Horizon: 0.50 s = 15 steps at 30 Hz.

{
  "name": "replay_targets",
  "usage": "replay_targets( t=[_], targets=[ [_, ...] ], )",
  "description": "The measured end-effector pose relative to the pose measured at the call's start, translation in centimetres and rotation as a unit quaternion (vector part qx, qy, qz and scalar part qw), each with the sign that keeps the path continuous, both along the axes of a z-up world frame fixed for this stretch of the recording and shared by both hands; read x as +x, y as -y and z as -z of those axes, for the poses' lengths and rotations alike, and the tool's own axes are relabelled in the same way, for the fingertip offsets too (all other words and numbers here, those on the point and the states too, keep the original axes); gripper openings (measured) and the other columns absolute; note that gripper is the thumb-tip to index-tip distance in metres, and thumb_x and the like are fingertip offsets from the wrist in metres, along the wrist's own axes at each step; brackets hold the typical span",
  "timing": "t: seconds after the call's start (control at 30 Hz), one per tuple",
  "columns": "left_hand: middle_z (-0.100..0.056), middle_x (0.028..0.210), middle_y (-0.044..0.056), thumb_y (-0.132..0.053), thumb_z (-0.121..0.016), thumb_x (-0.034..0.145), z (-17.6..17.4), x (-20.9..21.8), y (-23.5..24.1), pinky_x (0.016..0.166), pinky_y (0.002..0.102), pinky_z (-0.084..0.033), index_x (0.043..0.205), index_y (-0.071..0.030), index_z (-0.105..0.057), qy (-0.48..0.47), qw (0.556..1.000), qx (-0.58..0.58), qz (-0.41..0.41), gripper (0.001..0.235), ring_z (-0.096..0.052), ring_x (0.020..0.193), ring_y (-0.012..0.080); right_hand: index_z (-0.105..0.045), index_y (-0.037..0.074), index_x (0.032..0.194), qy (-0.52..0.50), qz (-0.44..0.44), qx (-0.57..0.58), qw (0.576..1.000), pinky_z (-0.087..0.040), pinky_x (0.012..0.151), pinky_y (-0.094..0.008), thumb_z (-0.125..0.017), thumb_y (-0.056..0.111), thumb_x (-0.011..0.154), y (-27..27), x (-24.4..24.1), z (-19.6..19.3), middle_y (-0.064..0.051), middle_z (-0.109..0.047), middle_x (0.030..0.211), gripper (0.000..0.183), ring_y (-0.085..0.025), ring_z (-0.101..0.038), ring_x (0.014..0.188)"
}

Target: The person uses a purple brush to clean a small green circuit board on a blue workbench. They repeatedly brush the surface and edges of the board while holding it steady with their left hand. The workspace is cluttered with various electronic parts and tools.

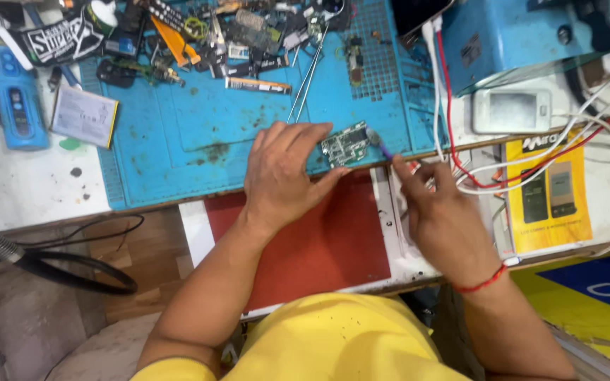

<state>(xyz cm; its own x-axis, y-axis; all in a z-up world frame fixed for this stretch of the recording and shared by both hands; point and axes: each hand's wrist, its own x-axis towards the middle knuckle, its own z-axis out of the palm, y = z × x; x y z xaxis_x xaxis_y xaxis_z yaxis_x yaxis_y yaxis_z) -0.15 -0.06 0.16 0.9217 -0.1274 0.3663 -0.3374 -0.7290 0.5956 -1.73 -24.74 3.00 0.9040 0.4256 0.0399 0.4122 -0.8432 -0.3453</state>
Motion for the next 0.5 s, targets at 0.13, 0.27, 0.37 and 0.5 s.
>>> replay_targets(
  t=[0.13, 0.27, 0.37, 0.5],
  targets=[
    [-0.072, 0.113, 0.006, -0.031, -0.093, 0.073, 0.1, 0.2, -0.1, 0.089, 0.041, -0.046, 0.121, -0.009, -0.070, 0.006, 1.000, -0.008, 0.007, 0.058, -0.063, 0.103, 0.0269, -0.060, 0.014, 0.144, -0.010, -0.007, 0.017, 1.000, -0.052, 0.058, -0.047, -0.062, 0.002, 0.093, -0.3, 0.7, 0.2, -0.015, -0.062, 0.107, 0.052, -0.037, -0.065, 0.072],
    [-0.072, 0.114, 0.006, -0.031, -0.093, 0.074, 0.1, 0.2, -0.1, 0.090, 0.040, -0.046, 0.122, -0.008, -0.069, 0.009, 1.000, -0.012, 0.007, 0.059, -0.063, 0.103, 0.0269, -0.061, 0.017, 0.143, -0.008, -0.016, 0.053, 0.998, -0.053, 0.060, -0.047, -0.063, 0.004, 0.094, -0.8, 0.5, 0.3, -0.015, -0.060, 0.105, 0.051, -0.036, -0.066, 0.074],
    [-0.072, 0.114, 0.006, -0.029, -0.093, 0.074, 0.4, -0.3, -0.1, 0.092, 0.040, -0.047, 0.123, -0.008, -0.069, 0.001, 1.000, -0.019, 0.004, 0.058, -0.063, 0.104, 0.0272, -0.060, 0.017, 0.146, -0.009, -0.010, 0.046, 0.999, -0.053, 0.061, -0.047, -0.064, 0.005, 0.096, -0.7, 0.1, 0.6, -0.016, -0.059, 0.105, 0.052, -0.038, -0.065, 0.076],
    [-0.072, 0.113, 0.007, -0.029, -0.094, 0.071, -0.3, 0.2, -0.1, 0.088, 0.042, -0.046, 0.121, -0.008, -0.069, 0.004, 1.000, -0.006, 0.008, 0.060, -0.063, 0.100, 0.0280, -0.059, 0.019, 0.145, -0.032, -0.006, 0.054, 0.998, -0.054, 0.061, -0.048, -0.065, 0.005, 0.093, -1.1, -0.1, 0.7, -0.017, -0.059, 0.105, 0.054, -0.037, -0.065, 0.074]
  ],
)
